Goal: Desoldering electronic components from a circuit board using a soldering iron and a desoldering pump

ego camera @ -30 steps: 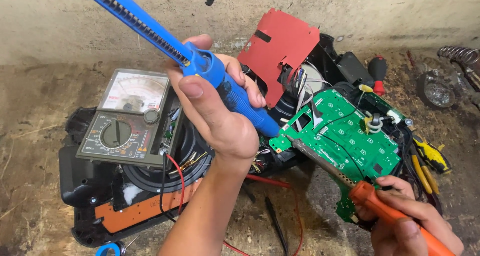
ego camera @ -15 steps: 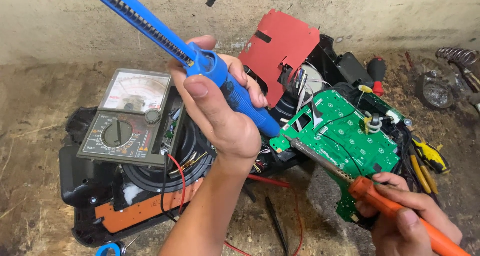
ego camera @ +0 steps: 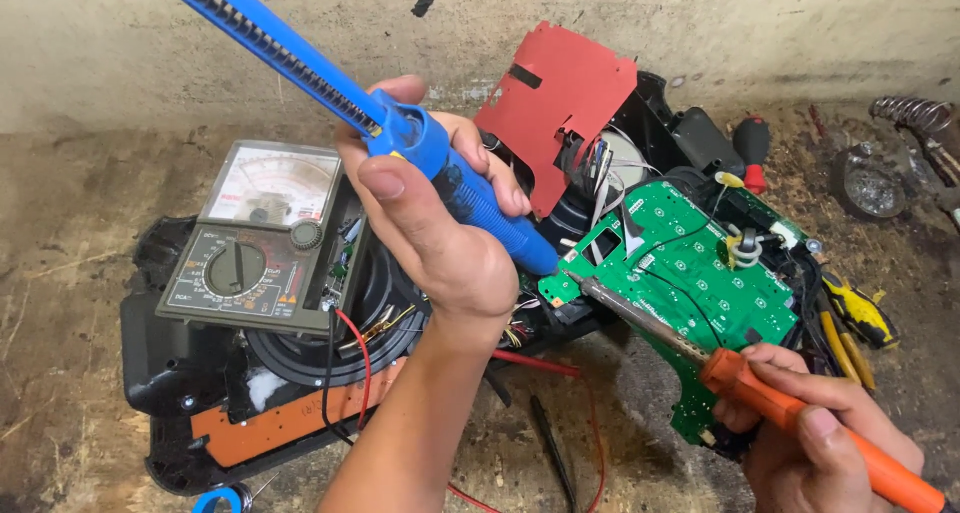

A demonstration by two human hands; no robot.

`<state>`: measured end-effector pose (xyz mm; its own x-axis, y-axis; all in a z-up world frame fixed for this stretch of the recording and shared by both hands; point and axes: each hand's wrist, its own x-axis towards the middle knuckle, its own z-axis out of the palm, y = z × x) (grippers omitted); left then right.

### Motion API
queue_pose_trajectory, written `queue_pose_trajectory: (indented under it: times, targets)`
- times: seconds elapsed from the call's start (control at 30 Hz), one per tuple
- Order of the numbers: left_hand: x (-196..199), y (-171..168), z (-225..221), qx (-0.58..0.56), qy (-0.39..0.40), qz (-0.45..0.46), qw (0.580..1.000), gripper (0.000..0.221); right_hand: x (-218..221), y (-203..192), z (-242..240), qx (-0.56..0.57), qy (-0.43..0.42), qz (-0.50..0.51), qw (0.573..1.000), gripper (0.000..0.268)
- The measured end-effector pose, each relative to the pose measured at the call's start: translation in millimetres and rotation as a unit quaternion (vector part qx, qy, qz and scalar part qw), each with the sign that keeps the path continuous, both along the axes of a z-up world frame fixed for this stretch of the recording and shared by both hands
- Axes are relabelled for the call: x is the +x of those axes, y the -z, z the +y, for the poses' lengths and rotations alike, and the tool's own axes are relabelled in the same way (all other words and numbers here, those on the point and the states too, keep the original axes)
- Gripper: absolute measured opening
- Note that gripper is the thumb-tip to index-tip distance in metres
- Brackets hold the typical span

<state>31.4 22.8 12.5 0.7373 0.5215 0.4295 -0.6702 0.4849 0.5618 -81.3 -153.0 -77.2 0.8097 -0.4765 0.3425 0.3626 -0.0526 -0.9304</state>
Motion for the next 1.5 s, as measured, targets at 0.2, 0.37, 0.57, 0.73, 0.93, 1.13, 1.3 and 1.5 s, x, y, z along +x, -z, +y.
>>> queue_pose_trajectory:
  times: [0.2,0.37,0.57,0.73,0.93,1.13,1.3,1.5]
  targets:
    - [-1.7,0.5,-1.0,0.015,-0.009,-0.001,1.000,0.056,0.0,-0.4,0.2,0.002,-0.006,-0.015,1.000,0.031]
    - [-2.5,0.8,-1.6,0.020,-0.012,-0.005,1.000,0.056,-0.2,-3.7,1.9,-0.007,0.005,0.005,1.000,0.033]
    - [-3.7,0.9,-4.0,-0.003,-0.002,-0.026,1.000,0.056,-1.1,-4.0,1.8,0.002,0.001,0.018,1.000,0.032]
    - [-1.9,4.1,-5.4,0.015,-0.013,-0.018,1.000,0.054,-0.6,-4.5,1.1,0.004,-0.012,0.006,1.000,0.033]
    - [-4.6,-1.3,-16.9,0.043,-0.078,-0.012,0.996,0.037,-1.4,1.1,-4.4,0.025,-0.028,0.000,0.999,0.035]
    - [-8.3,-3.8,-10.1,0.018,-0.042,0.010,0.999,0.049,-0.9,4.3,-6.9,-0.011,-0.025,-0.048,0.998,0.030]
    - [-34.8,-36.6,15.2,-0.045,-0.017,-0.001,0.999,0.054,-6.5,7.5,-15.0,-0.009,0.047,-0.064,0.997,0.034]
    - [-102.7,-56.9,35.8,0.017,0.098,0.033,0.995,0.040,-23.4,-15.8,-15.9,0.058,-0.050,-0.116,0.990,0.031]
